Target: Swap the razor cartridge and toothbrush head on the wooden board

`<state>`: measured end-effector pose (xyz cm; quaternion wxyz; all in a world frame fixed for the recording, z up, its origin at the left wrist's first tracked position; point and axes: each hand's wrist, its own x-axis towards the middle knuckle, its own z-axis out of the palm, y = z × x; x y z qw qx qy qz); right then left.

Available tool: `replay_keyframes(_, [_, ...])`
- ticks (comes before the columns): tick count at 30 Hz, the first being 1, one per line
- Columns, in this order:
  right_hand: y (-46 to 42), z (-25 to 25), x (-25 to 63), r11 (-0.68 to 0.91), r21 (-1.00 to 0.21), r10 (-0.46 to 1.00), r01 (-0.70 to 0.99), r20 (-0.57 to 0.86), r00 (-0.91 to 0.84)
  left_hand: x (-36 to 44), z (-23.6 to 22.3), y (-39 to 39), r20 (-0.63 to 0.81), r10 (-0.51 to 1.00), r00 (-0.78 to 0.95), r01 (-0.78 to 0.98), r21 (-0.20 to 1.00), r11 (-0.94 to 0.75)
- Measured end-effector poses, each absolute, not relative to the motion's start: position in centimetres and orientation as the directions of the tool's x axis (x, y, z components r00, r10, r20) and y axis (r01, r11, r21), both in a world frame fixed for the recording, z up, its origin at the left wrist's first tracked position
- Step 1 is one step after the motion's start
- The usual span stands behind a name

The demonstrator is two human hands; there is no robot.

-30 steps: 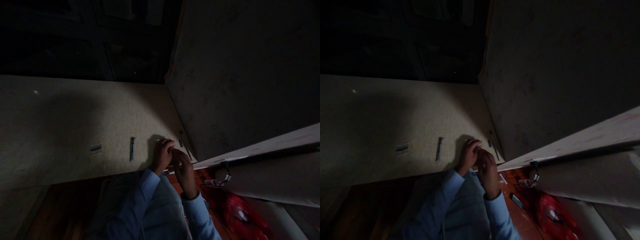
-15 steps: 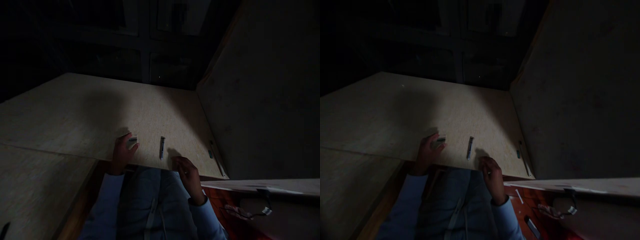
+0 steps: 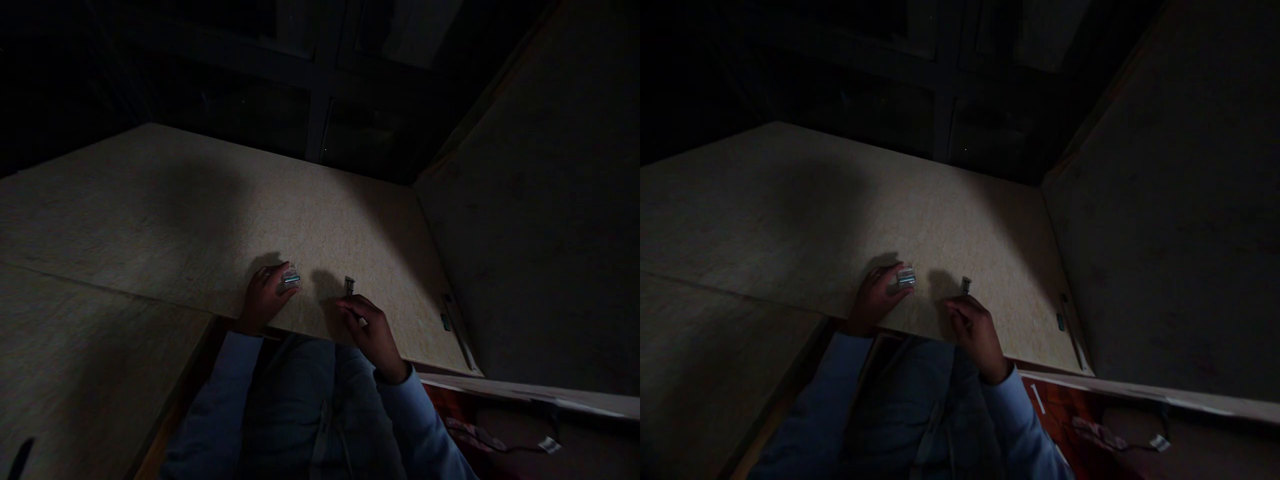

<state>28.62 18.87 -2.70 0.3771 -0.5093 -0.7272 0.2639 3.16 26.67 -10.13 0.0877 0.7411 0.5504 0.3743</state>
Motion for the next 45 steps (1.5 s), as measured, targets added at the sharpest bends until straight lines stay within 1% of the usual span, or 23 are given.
replay_keyframes(2, [20.2, -2.5, 27.3, 0.39, -0.75, 0.921, 0.534, 0.31, -0.236, 3.4, -9.6, 26.0, 0.497, 0.85, 0.176, 0.739, 0.504, -0.448])
replay_keyframes(5, [22.0, -2.7, 25.5, 0.439, -0.702, 0.897, 0.561, 0.305, -0.32, 3.6, -9.1, 25.3, 0.526, 0.82, 0.224, 0.724, 0.474, -0.501])
replay_keyframes(8, [23.4, -3.4, 24.0, 0.431, -0.657, 0.9, 0.619, 0.263, -0.347, 3.6, -9.0, 24.9, 0.547, 0.802, 0.238, 0.718, 0.457, -0.525])
replay_keyframes(12, [24.4, -4.2, 22.8, 0.408, -0.619, 0.911, 0.671, 0.227, -0.345, 3.5, -9.0, 24.8, 0.601, 0.756, 0.26, 0.716, 0.406, -0.568])
replay_keyframes(19, [25.2, -4.8, 22.3, 0.443, -0.577, 0.893, 0.687, 0.22, -0.391, 3.6, -8.6, 24.7, 0.555, 0.784, 0.278, 0.713, 0.428, -0.556])
replay_keyframes(22, [25.4, -5.0, 22.3, 0.47, -0.55, 0.879, 0.691, 0.22, -0.422, 3.6, -8.5, 24.7, 0.564, 0.776, 0.282, 0.709, 0.423, -0.565])
replay_keyframes(25, [25.3, -4.9, 22.1, 0.46, -0.547, 0.884, 0.7, 0.204, -0.421, 3.6, -8.6, 24.7, 0.583, 0.759, 0.289, 0.704, 0.408, -0.581])
replay_keyframes(31, [25.1, -4.3, 21.8, 0.412, -0.586, 0.904, 0.698, 0.163, -0.396, 3.7, -8.6, 24.6, 0.573, 0.765, 0.294, 0.708, 0.407, -0.577])
replay_keyframes(35, [24.9, -4.4, 21.9, 0.41, -0.618, 0.905, 0.671, 0.18, -0.386, 3.7, -8.5, 24.6, 0.582, 0.76, 0.289, 0.703, 0.41, -0.581])
replay_keyframes(37, [24.7, -4.4, 22.1, 0.404, -0.657, 0.908, 0.637, 0.206, -0.364, 3.6, -8.5, 24.6, 0.588, 0.758, 0.284, 0.701, 0.413, -0.582])
replay_keyframes(42, [23.3, -4.1, 23.2, 0.337, -0.82, 0.941, 0.462, 0.288, -0.175, 3.8, -8.4, 24.4, 0.58, 0.785, 0.217, 0.673, 0.494, -0.55])
replay_keyframes(45, [21.8, -3.7, 24.5, 0.264, -0.899, 0.964, 0.349, 0.261, -0.057, 4.9, -8.3, 23.8, 0.587, 0.795, 0.152, 0.634, 0.559, -0.534])
